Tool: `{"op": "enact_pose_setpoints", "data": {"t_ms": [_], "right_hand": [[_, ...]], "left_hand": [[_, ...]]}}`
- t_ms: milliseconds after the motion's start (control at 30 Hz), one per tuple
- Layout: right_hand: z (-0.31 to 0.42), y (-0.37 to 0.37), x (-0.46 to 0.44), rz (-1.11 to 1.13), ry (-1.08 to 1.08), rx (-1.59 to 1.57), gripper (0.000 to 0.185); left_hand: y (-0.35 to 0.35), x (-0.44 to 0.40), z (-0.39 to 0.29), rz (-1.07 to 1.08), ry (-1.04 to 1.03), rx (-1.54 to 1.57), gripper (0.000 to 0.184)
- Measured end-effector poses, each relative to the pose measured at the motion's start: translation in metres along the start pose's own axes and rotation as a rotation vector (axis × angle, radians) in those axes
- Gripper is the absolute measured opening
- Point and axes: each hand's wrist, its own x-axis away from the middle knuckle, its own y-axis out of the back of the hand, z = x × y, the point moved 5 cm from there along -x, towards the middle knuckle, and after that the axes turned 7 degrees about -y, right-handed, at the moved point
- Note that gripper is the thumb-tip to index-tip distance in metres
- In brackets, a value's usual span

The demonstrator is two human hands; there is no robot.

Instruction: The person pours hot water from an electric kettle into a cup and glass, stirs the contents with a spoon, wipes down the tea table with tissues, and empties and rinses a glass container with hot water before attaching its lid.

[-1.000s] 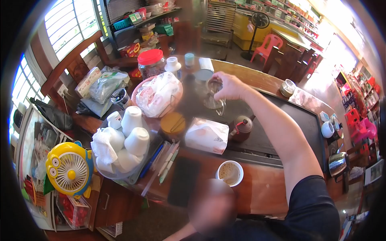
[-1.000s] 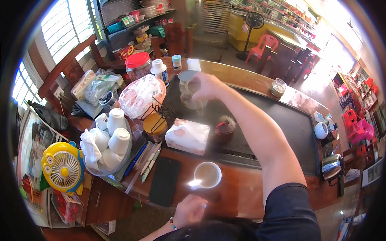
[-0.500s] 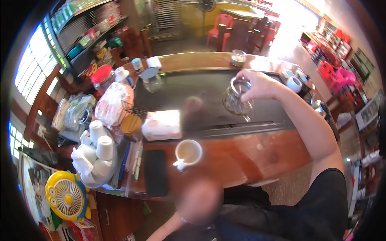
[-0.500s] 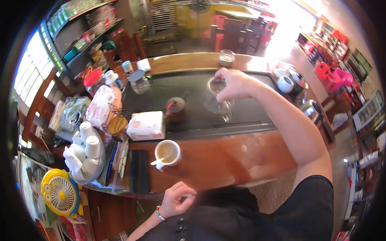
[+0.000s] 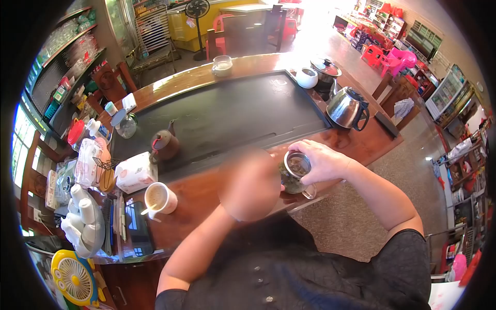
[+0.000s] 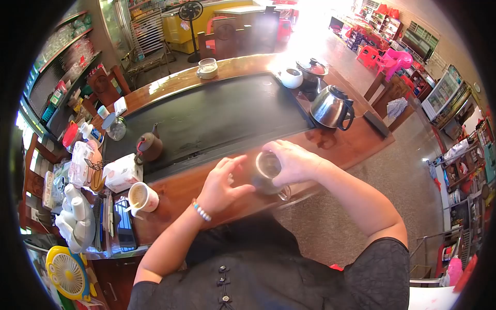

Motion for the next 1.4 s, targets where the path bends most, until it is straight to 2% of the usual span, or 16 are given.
{"op": "enact_pose_setpoints", "data": {"t_ms": [67, 167, 333, 433, 600, 733, 833, 900, 967, 1033, 1100, 1167, 1233, 1267, 1367, 1400], "right_hand": [[-0.003, 0.006, 0.004, 0.018, 0.014, -0.045, 0.078], [-0.008, 0.009, 0.005, 0.03, 0.065, -0.025, 0.081], [0.002, 0.011, 0.004, 0.033, 0.139, 0.098, 0.08], [0.0, 0.008, 0.003, -0.01, 0.174, 0.146, 0.077], [0.009, 0.018, 0.012, -0.069, 0.197, 0.09, 0.079], [-0.011, 0.029, 0.005, 0.015, 0.102, 0.004, 0.084], [-0.031, 0.038, -0.002, 0.156, 0.077, -0.468, 0.074], [-0.054, 0.031, -0.006, 0.229, -0.051, -0.858, 0.059], [-0.075, 0.016, -0.009, 0.387, 0.018, -1.375, 0.052], [-0.076, 0.014, -0.007, 0.36, -0.012, -1.522, 0.055], [-0.076, 0.012, -0.006, 0.381, -0.016, -1.598, 0.061], [-0.076, 0.012, -0.01, 0.457, 0.003, -1.592, 0.067], [-0.069, 0.013, -0.016, 0.466, 0.03, -1.559, 0.07], [-0.062, 0.015, -0.017, 0.456, 0.022, -1.58, 0.07], [-0.07, 0.011, -0.026, 0.374, -0.016, -1.616, 0.062], [-0.072, 0.011, -0.026, 0.349, -0.026, -1.637, 0.058]], "left_hand": [[-0.025, -0.02, 0.013, 0.131, 0.09, -0.098, 0.088], [-0.052, -0.037, 0.019, 0.177, 0.029, -0.026, 0.106], [-0.063, -0.037, 0.023, 0.188, 0.102, 0.077, 0.085], [-0.067, -0.032, 0.027, 0.039, 0.073, 0.182, 0.08], [-0.067, -0.033, 0.028, 0.054, 0.105, 0.227, 0.083], [-0.068, -0.033, 0.026, 0.06, 0.099, 0.186, 0.087], [-0.066, -0.033, 0.024, 0.075, 0.095, 0.143, 0.094], [-0.064, -0.03, 0.029, 0.075, 0.075, 0.105, 0.099], [-0.058, -0.029, 0.032, 0.098, 0.093, 0.118, 0.1], [-0.05, -0.022, 0.049, -0.118, 0.135, 0.471, 0.075], [-0.031, -0.022, 0.059, -0.295, 0.352, 0.577, 0.051], [-0.019, -0.047, 0.045, -0.274, 0.11, 0.371, 0.04], [-0.016, -0.075, 0.021, -0.185, 0.078, 0.274, 0.04], [-0.02, -0.086, 0.016, -0.154, 0.102, 0.286, 0.039], [-0.031, -0.101, -0.005, -0.07, 0.389, 0.697, 0.02], [-0.033, -0.101, -0.006, -0.084, 0.405, 0.801, 0.016]]}}
